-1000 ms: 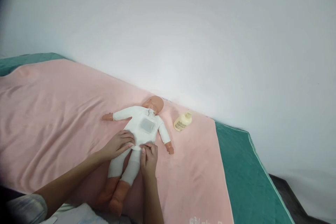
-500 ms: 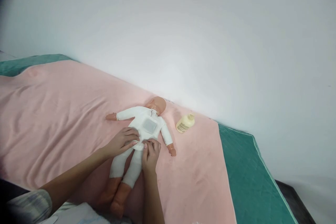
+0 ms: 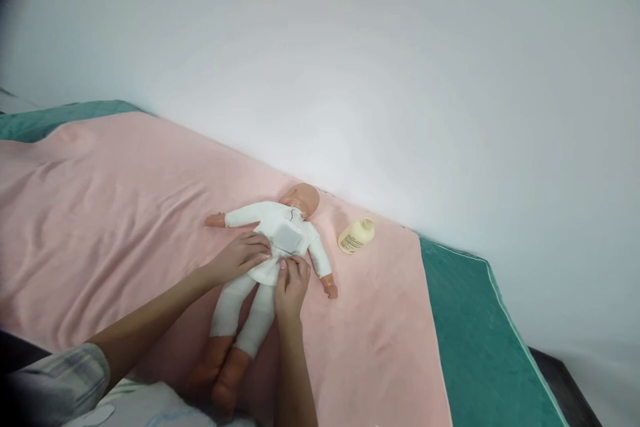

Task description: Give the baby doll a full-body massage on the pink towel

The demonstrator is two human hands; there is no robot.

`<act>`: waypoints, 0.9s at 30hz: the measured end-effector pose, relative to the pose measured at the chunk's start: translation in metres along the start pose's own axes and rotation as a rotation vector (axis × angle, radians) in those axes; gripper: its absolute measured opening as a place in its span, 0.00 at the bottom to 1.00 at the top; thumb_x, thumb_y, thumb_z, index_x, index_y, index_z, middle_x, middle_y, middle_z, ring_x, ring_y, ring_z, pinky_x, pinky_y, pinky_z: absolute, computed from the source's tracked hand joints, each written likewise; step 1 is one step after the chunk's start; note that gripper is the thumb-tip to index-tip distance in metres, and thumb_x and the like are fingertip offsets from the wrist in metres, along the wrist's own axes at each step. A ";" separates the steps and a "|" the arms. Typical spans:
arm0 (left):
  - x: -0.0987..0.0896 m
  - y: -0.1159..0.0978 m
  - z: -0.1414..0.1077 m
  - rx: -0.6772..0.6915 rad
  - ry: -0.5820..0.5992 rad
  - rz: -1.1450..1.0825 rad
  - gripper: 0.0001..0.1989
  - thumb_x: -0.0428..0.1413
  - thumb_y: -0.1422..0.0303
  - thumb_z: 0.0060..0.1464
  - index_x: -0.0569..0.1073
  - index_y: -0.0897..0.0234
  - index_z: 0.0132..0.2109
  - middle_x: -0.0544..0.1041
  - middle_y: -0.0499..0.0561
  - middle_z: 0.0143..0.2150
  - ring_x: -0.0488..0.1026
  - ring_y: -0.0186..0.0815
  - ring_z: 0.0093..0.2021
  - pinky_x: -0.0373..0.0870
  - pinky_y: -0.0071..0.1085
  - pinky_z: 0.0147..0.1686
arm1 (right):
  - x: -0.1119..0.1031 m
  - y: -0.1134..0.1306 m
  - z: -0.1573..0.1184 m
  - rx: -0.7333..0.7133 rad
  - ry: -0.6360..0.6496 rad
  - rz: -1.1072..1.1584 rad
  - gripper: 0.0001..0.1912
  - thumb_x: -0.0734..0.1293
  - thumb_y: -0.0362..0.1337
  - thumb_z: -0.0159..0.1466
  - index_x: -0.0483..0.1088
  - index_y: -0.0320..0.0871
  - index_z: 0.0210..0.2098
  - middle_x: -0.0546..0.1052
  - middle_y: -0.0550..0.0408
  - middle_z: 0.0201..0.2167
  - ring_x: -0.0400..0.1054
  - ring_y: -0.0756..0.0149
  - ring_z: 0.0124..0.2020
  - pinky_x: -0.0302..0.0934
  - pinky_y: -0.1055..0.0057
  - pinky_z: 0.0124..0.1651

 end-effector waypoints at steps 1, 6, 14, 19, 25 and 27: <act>0.003 0.002 0.001 -0.001 0.017 0.011 0.17 0.46 0.61 0.65 0.77 0.62 0.41 0.77 0.51 0.42 0.69 0.39 0.46 0.62 0.38 0.51 | 0.002 -0.002 0.000 0.007 0.013 -0.005 0.17 0.55 0.41 0.70 0.74 0.42 0.37 0.72 0.48 0.39 0.64 0.59 0.45 0.56 0.61 0.50; 0.014 0.012 0.000 -0.030 0.032 0.025 0.17 0.46 0.60 0.65 0.77 0.63 0.41 0.78 0.52 0.42 0.69 0.39 0.46 0.63 0.38 0.49 | 0.011 -0.009 -0.003 0.044 0.056 -0.029 0.18 0.55 0.42 0.70 0.74 0.43 0.36 0.74 0.49 0.39 0.65 0.59 0.43 0.56 0.60 0.49; 0.007 0.013 0.008 -0.008 -0.029 0.012 0.15 0.45 0.63 0.65 0.75 0.64 0.41 0.78 0.51 0.42 0.70 0.39 0.45 0.63 0.39 0.50 | 0.002 -0.003 0.011 0.034 0.007 0.006 0.18 0.54 0.43 0.70 0.73 0.42 0.38 0.72 0.48 0.39 0.64 0.59 0.46 0.56 0.61 0.52; 0.019 0.024 0.015 -0.058 0.048 0.053 0.15 0.47 0.62 0.64 0.76 0.66 0.39 0.79 0.53 0.38 0.71 0.41 0.42 0.65 0.39 0.45 | 0.011 -0.006 0.011 0.032 0.056 -0.051 0.18 0.55 0.42 0.70 0.73 0.42 0.37 0.73 0.49 0.38 0.64 0.58 0.43 0.56 0.60 0.49; 0.004 0.015 0.026 -0.034 0.025 0.073 0.16 0.47 0.63 0.64 0.75 0.64 0.36 0.78 0.53 0.36 0.73 0.42 0.39 0.67 0.39 0.42 | 0.001 -0.009 0.020 0.057 0.020 0.028 0.20 0.55 0.44 0.70 0.73 0.41 0.36 0.73 0.48 0.38 0.66 0.58 0.44 0.58 0.61 0.49; -0.007 0.009 0.034 -0.026 -0.058 0.075 0.16 0.45 0.64 0.65 0.75 0.64 0.36 0.78 0.54 0.37 0.73 0.42 0.40 0.67 0.39 0.43 | -0.007 -0.010 0.030 0.082 -0.038 0.034 0.20 0.55 0.45 0.70 0.73 0.40 0.38 0.72 0.47 0.40 0.65 0.58 0.45 0.58 0.60 0.50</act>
Point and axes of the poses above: each hand's wrist, its own z-axis towards the middle knuckle, its own x-axis out of the palm, y = z × x, the point moved 9 cm from there along z, towards the middle knuckle
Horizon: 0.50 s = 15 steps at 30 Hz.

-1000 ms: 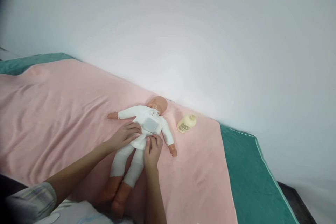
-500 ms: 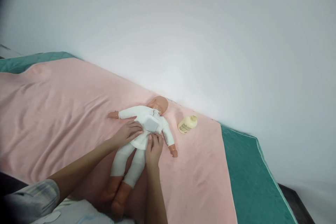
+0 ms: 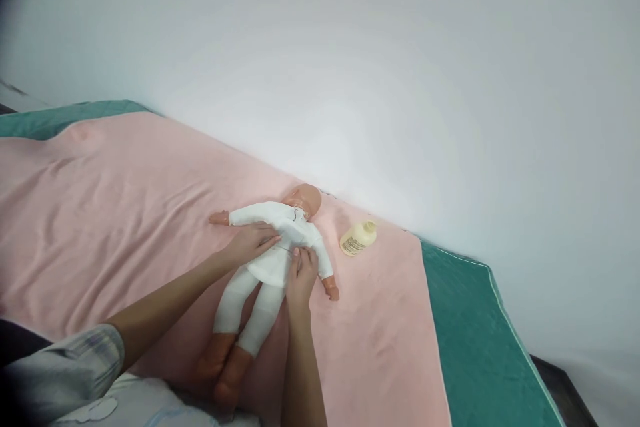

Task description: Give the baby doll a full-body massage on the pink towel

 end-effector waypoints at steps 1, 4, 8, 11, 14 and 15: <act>-0.005 -0.003 0.005 0.010 -0.042 -0.002 0.16 0.45 0.64 0.65 0.75 0.64 0.37 0.78 0.54 0.38 0.73 0.41 0.41 0.67 0.39 0.44 | -0.002 0.001 0.006 0.001 -0.022 -0.004 0.19 0.55 0.45 0.70 0.73 0.40 0.39 0.72 0.46 0.41 0.65 0.57 0.47 0.58 0.60 0.51; -0.005 -0.009 0.021 0.040 -0.087 0.014 0.13 0.46 0.65 0.65 0.75 0.64 0.41 0.78 0.53 0.42 0.72 0.41 0.46 0.66 0.39 0.48 | 0.000 0.008 0.025 -0.040 -0.032 -0.024 0.18 0.54 0.44 0.70 0.72 0.41 0.42 0.71 0.46 0.43 0.63 0.58 0.48 0.56 0.60 0.53; 0.018 -0.001 0.034 0.001 -0.010 0.100 0.12 0.47 0.66 0.64 0.74 0.64 0.39 0.78 0.54 0.41 0.72 0.42 0.45 0.66 0.41 0.47 | 0.018 0.003 0.040 -0.061 0.031 -0.124 0.17 0.53 0.41 0.69 0.71 0.42 0.39 0.72 0.47 0.39 0.62 0.58 0.44 0.56 0.61 0.49; 0.032 0.005 0.033 -0.006 0.010 0.123 0.12 0.48 0.67 0.63 0.75 0.65 0.36 0.78 0.56 0.38 0.73 0.44 0.43 0.66 0.42 0.45 | 0.030 -0.009 0.041 -0.046 0.049 -0.172 0.16 0.53 0.39 0.68 0.70 0.42 0.34 0.72 0.48 0.35 0.61 0.58 0.38 0.55 0.62 0.44; 0.038 0.012 0.028 -0.011 0.010 0.134 0.12 0.48 0.68 0.62 0.74 0.65 0.36 0.78 0.56 0.37 0.72 0.45 0.42 0.66 0.42 0.45 | 0.037 -0.016 0.038 -0.051 0.061 -0.181 0.14 0.54 0.36 0.66 0.69 0.42 0.31 0.71 0.49 0.32 0.60 0.58 0.37 0.55 0.62 0.43; 0.038 0.013 0.026 -0.011 0.008 0.134 0.12 0.48 0.68 0.62 0.74 0.65 0.36 0.78 0.56 0.37 0.72 0.44 0.42 0.66 0.42 0.45 | 0.038 -0.016 0.037 -0.056 0.064 -0.182 0.14 0.54 0.36 0.66 0.69 0.42 0.31 0.71 0.49 0.32 0.60 0.58 0.37 0.54 0.62 0.43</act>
Point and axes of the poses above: each hand's wrist, its own z-axis towards the middle knuckle, its own x-axis out of the palm, y = z × x, the point moved 9 cm from there along z, towards the middle knuckle
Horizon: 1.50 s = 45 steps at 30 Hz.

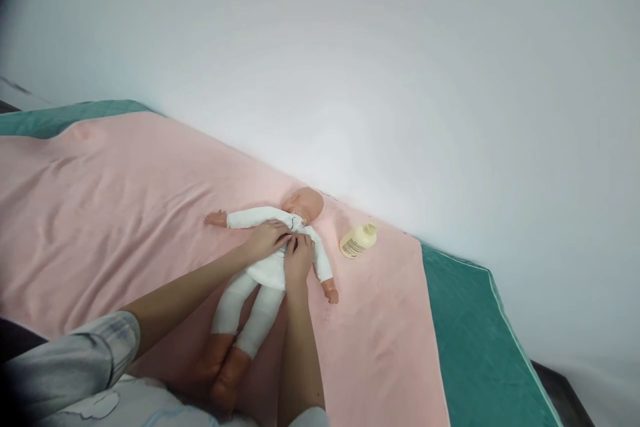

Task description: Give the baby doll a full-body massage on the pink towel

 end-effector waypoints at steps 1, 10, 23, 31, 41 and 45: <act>0.000 0.001 -0.001 0.002 -0.003 -0.002 0.11 0.48 0.68 0.62 0.74 0.65 0.36 0.77 0.56 0.37 0.72 0.44 0.42 0.66 0.42 0.45 | 0.001 0.000 -0.001 -0.004 -0.001 -0.001 0.13 0.55 0.36 0.66 0.69 0.42 0.31 0.71 0.49 0.33 0.60 0.58 0.37 0.54 0.62 0.44; -0.004 0.003 -0.003 -0.012 -0.079 0.001 0.12 0.47 0.70 0.61 0.72 0.65 0.47 0.74 0.57 0.48 0.67 0.44 0.51 0.63 0.44 0.52 | -0.003 0.005 -0.002 -0.051 -0.069 0.023 0.16 0.53 0.39 0.68 0.69 0.41 0.46 0.71 0.45 0.46 0.61 0.57 0.50 0.54 0.59 0.54; 0.003 0.005 -0.003 -0.034 -0.059 0.045 0.14 0.47 0.69 0.61 0.70 0.66 0.51 0.72 0.58 0.52 0.64 0.45 0.55 0.61 0.44 0.55 | 0.007 -0.001 -0.002 -0.057 -0.029 -0.012 0.20 0.52 0.38 0.69 0.68 0.38 0.52 0.71 0.43 0.52 0.60 0.57 0.55 0.53 0.57 0.58; 0.011 0.008 -0.002 -0.033 -0.031 0.033 0.15 0.47 0.69 0.61 0.71 0.69 0.51 0.74 0.59 0.50 0.66 0.46 0.55 0.61 0.45 0.56 | 0.018 -0.005 0.001 -0.066 0.071 -0.067 0.23 0.50 0.37 0.69 0.68 0.35 0.54 0.71 0.41 0.53 0.60 0.56 0.57 0.52 0.55 0.61; -0.028 0.004 -0.022 -0.029 -0.213 -0.182 0.14 0.45 0.66 0.64 0.71 0.63 0.51 0.74 0.55 0.52 0.67 0.41 0.55 0.63 0.42 0.56 | -0.025 0.002 -0.032 -0.017 -0.162 0.129 0.21 0.54 0.41 0.70 0.67 0.41 0.56 0.67 0.42 0.55 0.59 0.57 0.58 0.53 0.54 0.61; -0.049 -0.006 -0.056 0.041 -0.225 -0.288 0.16 0.43 0.66 0.65 0.74 0.64 0.42 0.77 0.54 0.42 0.71 0.39 0.45 0.65 0.41 0.51 | -0.041 0.008 -0.075 -0.089 -0.190 0.219 0.19 0.54 0.39 0.70 0.72 0.44 0.51 0.68 0.45 0.49 0.62 0.57 0.53 0.58 0.56 0.56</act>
Point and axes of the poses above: each hand's wrist, its own z-axis towards the middle knuckle, its own x-axis out of the palm, y = z × x, the point moved 9 cm from there along z, towards the middle knuckle
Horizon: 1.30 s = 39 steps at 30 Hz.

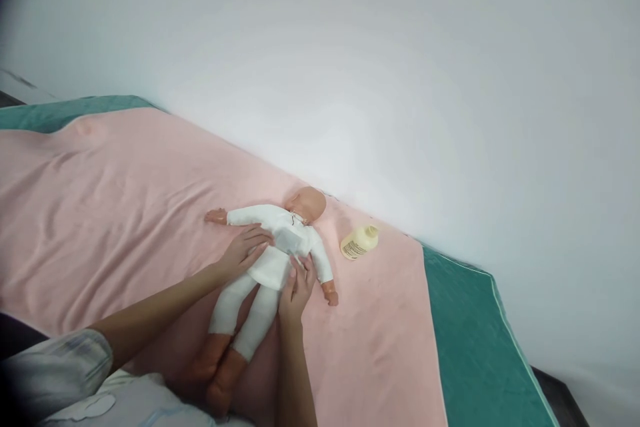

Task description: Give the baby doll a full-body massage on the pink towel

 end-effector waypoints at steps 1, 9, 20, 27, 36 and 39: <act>-0.002 -0.005 -0.007 0.028 0.030 -0.017 0.16 0.42 0.66 0.66 0.74 0.64 0.40 0.78 0.54 0.40 0.71 0.39 0.43 0.65 0.40 0.49 | -0.002 0.004 -0.009 -0.031 0.010 0.020 0.18 0.54 0.38 0.70 0.73 0.44 0.49 0.69 0.46 0.47 0.64 0.58 0.51 0.60 0.57 0.53; 0.013 -0.010 -0.038 0.081 0.257 -0.005 0.15 0.44 0.66 0.66 0.74 0.65 0.37 0.78 0.53 0.37 0.69 0.38 0.40 0.65 0.35 0.44 | 0.009 0.019 -0.024 -0.146 0.140 0.001 0.17 0.56 0.35 0.69 0.77 0.44 0.39 0.70 0.50 0.34 0.65 0.62 0.39 0.61 0.63 0.42; 0.016 -0.005 -0.042 0.053 0.220 0.016 0.13 0.46 0.67 0.65 0.75 0.63 0.43 0.76 0.53 0.43 0.69 0.38 0.46 0.64 0.37 0.49 | 0.013 0.018 -0.023 -0.114 0.167 -0.046 0.17 0.54 0.36 0.70 0.75 0.43 0.42 0.71 0.49 0.39 0.65 0.60 0.43 0.59 0.61 0.46; 0.019 -0.002 -0.038 -0.020 0.238 0.016 0.12 0.46 0.66 0.65 0.74 0.62 0.45 0.77 0.53 0.46 0.68 0.39 0.50 0.63 0.39 0.54 | 0.021 0.011 -0.018 -0.056 0.221 -0.106 0.19 0.52 0.38 0.71 0.73 0.44 0.45 0.72 0.48 0.44 0.64 0.59 0.49 0.56 0.59 0.51; 0.009 -0.008 -0.028 -0.046 0.142 0.014 0.13 0.46 0.66 0.65 0.74 0.63 0.45 0.75 0.54 0.46 0.68 0.39 0.50 0.62 0.40 0.54 | 0.018 0.015 -0.009 -0.054 0.107 -0.105 0.19 0.52 0.39 0.71 0.73 0.42 0.42 0.72 0.47 0.42 0.65 0.59 0.47 0.56 0.59 0.51; 0.012 -0.004 -0.027 -0.065 0.132 0.030 0.13 0.46 0.66 0.65 0.73 0.62 0.46 0.76 0.54 0.47 0.68 0.40 0.51 0.62 0.41 0.54 | 0.021 0.014 -0.009 -0.049 0.135 -0.120 0.18 0.52 0.39 0.71 0.72 0.42 0.46 0.72 0.46 0.45 0.64 0.58 0.50 0.56 0.57 0.53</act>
Point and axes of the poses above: each hand's wrist, its own z-axis towards the middle knuckle, its own x-axis out of the palm, y = z × x, the point moved 9 cm from there along z, towards the middle knuckle
